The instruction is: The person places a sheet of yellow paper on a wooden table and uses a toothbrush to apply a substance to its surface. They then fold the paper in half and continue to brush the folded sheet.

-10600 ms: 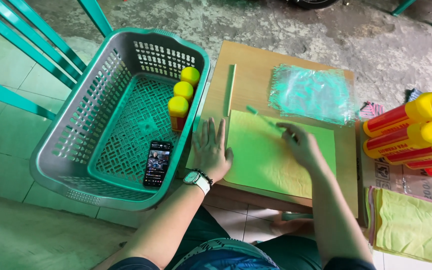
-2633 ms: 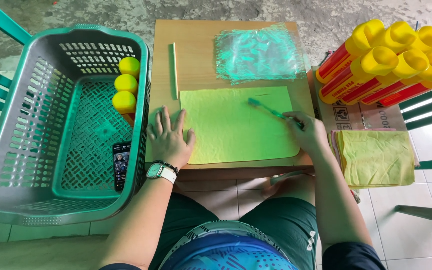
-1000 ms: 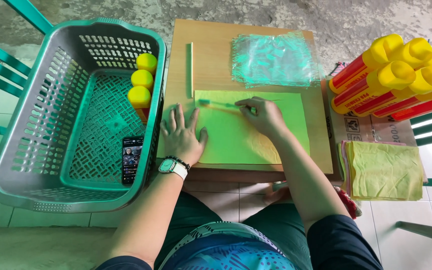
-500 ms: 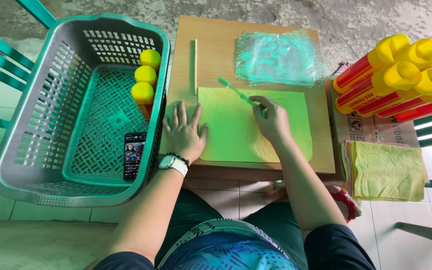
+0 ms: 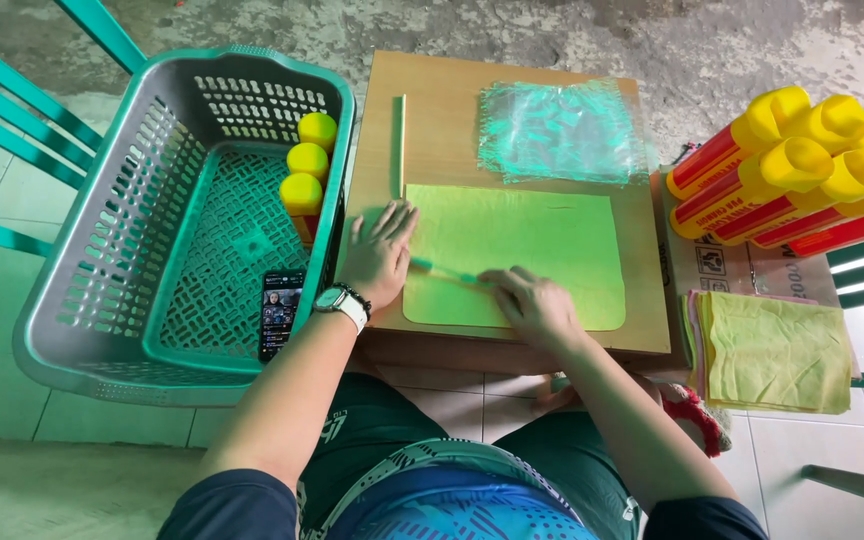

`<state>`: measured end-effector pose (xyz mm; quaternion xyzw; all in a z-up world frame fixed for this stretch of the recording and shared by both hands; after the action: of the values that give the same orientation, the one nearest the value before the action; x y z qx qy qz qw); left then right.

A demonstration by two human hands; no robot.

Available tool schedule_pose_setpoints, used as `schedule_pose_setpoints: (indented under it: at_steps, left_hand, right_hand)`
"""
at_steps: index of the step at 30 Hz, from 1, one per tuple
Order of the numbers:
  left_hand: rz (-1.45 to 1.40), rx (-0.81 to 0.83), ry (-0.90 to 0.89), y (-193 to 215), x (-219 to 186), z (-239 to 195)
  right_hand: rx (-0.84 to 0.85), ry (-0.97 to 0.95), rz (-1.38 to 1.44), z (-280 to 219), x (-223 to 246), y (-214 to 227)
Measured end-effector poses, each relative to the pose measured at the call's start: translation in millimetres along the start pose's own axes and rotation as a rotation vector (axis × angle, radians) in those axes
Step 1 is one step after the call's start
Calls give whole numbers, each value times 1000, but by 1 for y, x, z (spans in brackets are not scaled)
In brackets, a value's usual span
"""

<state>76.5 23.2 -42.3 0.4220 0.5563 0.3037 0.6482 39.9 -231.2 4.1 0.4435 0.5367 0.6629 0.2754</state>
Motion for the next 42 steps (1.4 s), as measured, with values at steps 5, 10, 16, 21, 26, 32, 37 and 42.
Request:
schedule_pose_setpoints:
  at_steps: [5, 10, 16, 21, 26, 32, 37, 42]
  left_hand:
    - [16, 19, 14, 8, -6, 0]
    - [3, 5, 12, 10, -6, 0]
    - [27, 13, 8, 12, -9, -2]
    - [43, 1, -3, 14, -12, -3]
    - [25, -11, -3, 11, -10, -2]
    - [16, -36, -22, 9, -8, -2]
    - [25, -39, -26, 8, -9, -2]
    - [39, -26, -9, 8, -11, -3]
  right_hand:
    - [58, 185, 145, -18, -8, 10]
    - [-49, -12, 89, -10, -27, 10]
    - [-33, 17, 105, -18, -23, 16]
    - [110, 161, 222, -34, -21, 24]
    - [49, 51, 283, -26, -35, 32]
    - [-6, -27, 210, -17, -57, 22]
    - [94, 24, 257, -29, -63, 26]
    - [136, 19, 475, -33, -59, 39]
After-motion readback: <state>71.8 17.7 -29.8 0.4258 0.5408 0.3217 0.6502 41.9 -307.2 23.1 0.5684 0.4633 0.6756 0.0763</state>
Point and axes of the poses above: each hand's wrist, its own z-axis towards the middle knuckle, its own y-axis out of the back of the hand, x = y × z, the point moved 4 cm from there along z, towards the middle knuckle, and after that the axes turned 6 degrees about -z, right-handed, at the moved point
